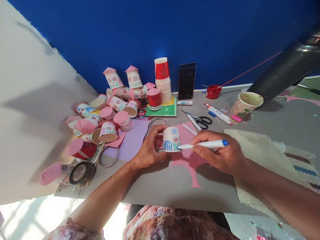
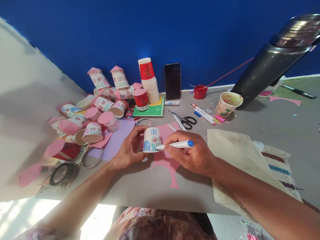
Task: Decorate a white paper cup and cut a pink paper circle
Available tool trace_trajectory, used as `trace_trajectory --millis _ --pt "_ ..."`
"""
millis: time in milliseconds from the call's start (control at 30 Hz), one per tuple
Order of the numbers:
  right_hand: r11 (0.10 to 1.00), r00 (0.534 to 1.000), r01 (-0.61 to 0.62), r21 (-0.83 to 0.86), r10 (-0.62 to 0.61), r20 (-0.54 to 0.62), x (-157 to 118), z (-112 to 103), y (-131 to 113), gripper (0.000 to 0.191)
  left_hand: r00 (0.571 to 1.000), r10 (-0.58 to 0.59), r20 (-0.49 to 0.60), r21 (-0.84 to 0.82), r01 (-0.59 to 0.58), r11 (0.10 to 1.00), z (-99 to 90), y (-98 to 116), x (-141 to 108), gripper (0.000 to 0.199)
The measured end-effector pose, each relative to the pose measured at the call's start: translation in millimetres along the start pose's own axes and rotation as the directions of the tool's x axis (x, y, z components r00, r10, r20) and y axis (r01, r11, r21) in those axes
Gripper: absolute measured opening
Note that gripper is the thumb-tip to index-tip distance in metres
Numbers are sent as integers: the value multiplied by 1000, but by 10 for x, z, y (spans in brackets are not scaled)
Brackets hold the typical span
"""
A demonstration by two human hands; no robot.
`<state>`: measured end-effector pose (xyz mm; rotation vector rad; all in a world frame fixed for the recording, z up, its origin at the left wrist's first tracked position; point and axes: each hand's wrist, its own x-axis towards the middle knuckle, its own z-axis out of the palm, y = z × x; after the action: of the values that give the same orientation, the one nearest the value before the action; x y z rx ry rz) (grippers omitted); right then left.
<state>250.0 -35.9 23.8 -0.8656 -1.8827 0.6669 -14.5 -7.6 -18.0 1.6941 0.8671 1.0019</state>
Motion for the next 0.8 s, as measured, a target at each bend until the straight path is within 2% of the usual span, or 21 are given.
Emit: trace_trajectory --millis 233,300,333,467,500,567,667,800 --pt "998 981 -35 50 44 -189 -62 -6 119 16 1000 -7 -27 -236 1 972 52 23 46 73" --pt "997 981 -60 44 67 -183 -49 -8 164 21 999 -38 -25 -309 29 951 55 52 60 74" --pt "997 984 -76 33 81 -160 -37 -8 187 28 998 -61 -20 -343 51 938 55 71 64 75" --pt "993 994 -113 23 113 8 -2 13 284 90 989 -140 55 -477 149 866 75 146 55 78" --pt "994 993 -109 25 108 43 -2 24 308 98 986 -147 80 -493 167 854 86 157 47 79" --pt "996 993 -90 29 88 76 -12 45 344 98 980 -149 129 -493 194 848 113 164 31 79" --pt "999 998 -52 -10 52 47 -19 54 361 89 978 -119 172 -422 182 888 130 144 10 83" --pt "979 997 17 -205 -1 80 9 57 329 80 989 -65 134 -175 88 981 71 128 -14 104"
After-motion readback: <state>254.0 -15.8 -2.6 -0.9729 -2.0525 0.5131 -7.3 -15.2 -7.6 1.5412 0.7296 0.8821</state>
